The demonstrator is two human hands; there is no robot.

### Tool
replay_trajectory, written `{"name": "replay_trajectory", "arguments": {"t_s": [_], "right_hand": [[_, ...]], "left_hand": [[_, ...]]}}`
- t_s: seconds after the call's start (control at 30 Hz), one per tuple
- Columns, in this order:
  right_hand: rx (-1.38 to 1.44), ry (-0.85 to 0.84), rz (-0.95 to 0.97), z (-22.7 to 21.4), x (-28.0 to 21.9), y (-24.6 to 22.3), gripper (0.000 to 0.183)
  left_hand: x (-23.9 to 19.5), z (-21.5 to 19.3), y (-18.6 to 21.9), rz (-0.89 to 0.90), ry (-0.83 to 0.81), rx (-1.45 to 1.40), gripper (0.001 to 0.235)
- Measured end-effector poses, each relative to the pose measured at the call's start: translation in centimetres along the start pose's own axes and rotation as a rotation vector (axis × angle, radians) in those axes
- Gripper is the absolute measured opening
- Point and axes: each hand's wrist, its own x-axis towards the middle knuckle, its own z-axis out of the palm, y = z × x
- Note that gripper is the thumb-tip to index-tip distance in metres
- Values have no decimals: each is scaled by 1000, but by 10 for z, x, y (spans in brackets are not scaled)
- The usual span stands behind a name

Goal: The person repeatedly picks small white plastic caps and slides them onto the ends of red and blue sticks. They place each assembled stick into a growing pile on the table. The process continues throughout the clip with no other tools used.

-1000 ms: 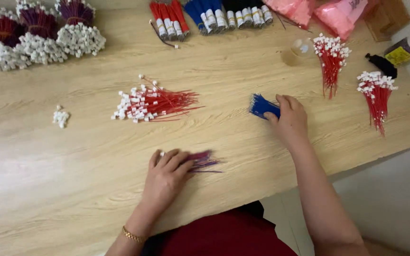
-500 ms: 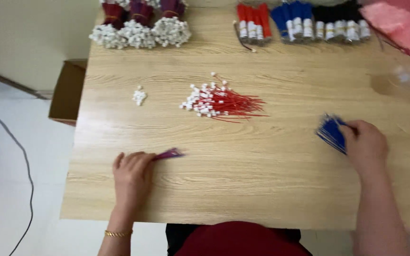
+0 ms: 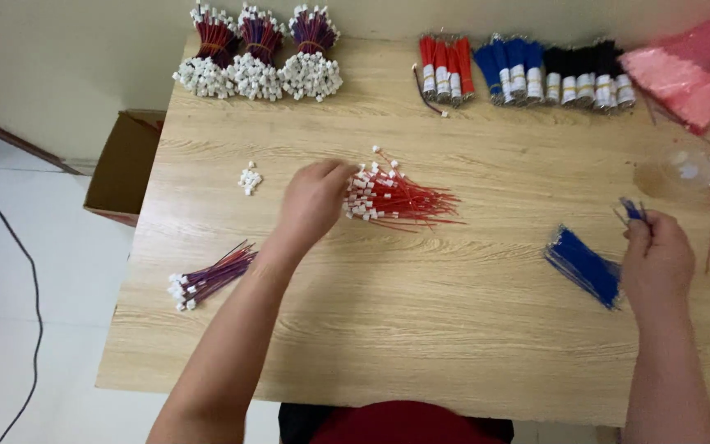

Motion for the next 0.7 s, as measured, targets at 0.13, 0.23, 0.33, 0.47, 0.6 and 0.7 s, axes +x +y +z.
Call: {"name": "replay_trajectory", "arguments": {"t_s": [0.13, 0.23, 0.33, 0.47, 0.6, 0.7], "right_hand": [[14, -8, 64, -4, 5, -15, 18], [58, -9, 165, -4, 6, -20, 23], [168, -82, 437, -15, 4, -29, 21], [551, -22, 422, -24, 6, -46, 14], [793, -20, 387, -39, 12, -76, 7], [815, -27, 340, -55, 18, -103, 17]], "left_hand": [[57, 68, -39, 48, -29, 94, 34], [84, 87, -49, -107, -473, 218, 31], [94, 98, -52, -416, -582, 118, 33], [85, 69, -45, -66, -467, 187, 20], [69, 23, -35, -185, -261, -42, 23], [58, -29, 11, -261, -74, -417, 21]]}}
